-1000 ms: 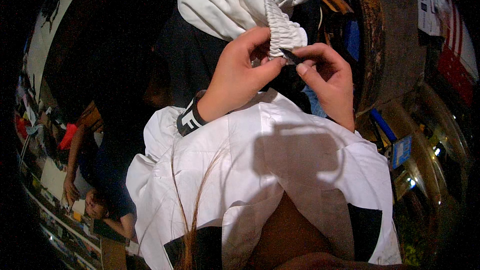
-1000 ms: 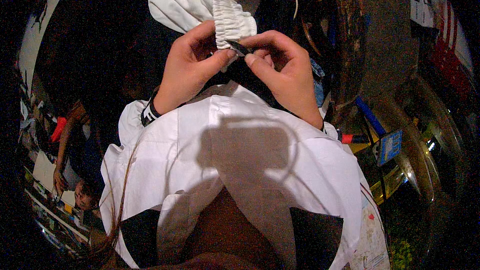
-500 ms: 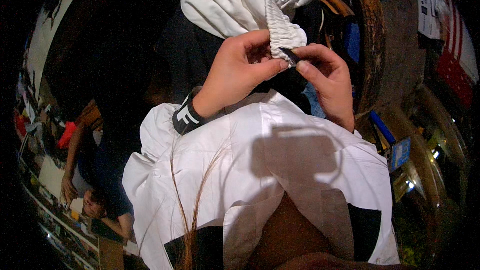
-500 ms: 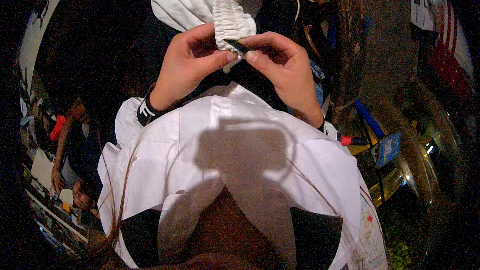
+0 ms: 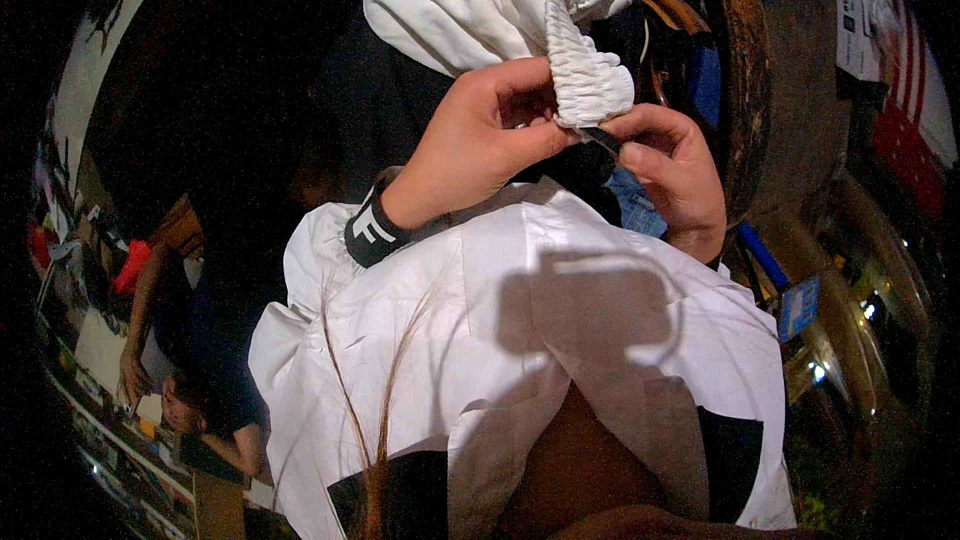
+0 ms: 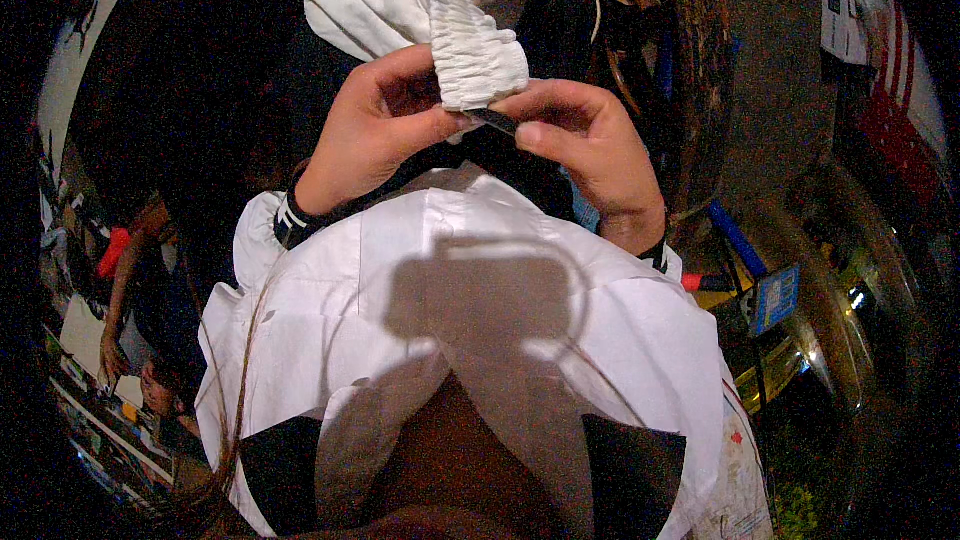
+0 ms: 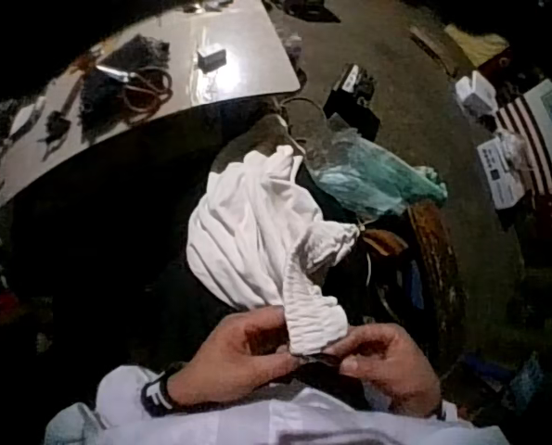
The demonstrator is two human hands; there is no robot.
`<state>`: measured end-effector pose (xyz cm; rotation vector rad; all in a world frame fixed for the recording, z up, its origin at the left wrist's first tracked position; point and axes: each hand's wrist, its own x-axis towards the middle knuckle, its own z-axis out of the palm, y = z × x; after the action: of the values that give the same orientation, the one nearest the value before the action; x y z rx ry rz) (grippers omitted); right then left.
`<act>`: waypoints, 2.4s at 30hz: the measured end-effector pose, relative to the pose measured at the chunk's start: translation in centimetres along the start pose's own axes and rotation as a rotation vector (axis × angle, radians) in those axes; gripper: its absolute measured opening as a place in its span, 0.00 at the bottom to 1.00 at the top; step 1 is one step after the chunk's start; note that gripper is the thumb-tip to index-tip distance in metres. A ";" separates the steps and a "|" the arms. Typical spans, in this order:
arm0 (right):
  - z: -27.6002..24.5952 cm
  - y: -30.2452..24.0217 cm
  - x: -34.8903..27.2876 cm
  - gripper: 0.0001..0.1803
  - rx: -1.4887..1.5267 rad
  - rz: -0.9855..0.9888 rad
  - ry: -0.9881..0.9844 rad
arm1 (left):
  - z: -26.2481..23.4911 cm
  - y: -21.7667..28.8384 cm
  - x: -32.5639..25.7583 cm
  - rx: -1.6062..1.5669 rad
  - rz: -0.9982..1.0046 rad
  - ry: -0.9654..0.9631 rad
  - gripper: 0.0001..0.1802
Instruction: The person sits cross-legged and uses orange-handled scissors to trim the hem of a pair of blue jeans. They then switch to a white garment, repeatedly cutting and trimming the elastic waistband area.
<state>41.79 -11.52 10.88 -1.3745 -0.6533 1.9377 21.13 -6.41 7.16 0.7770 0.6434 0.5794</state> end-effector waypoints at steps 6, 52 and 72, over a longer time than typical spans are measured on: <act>-1.1 1.0 -0.3 0.18 0.089 0.071 -0.033 | 0.3 -0.1 -0.2 0.018 0.027 0.041 0.19; 10.8 1.8 1.5 0.28 -0.653 -0.959 0.656 | -2.3 1.8 -5.7 -0.138 0.087 0.334 0.14; 10.4 -0.4 1.1 0.08 0.017 -0.325 0.360 | -1.9 3.1 -6.4 -0.157 0.087 0.282 0.22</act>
<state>31.77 -10.62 13.86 -1.4564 -0.6360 1.3963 14.79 -8.13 10.55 0.5827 0.8149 0.8184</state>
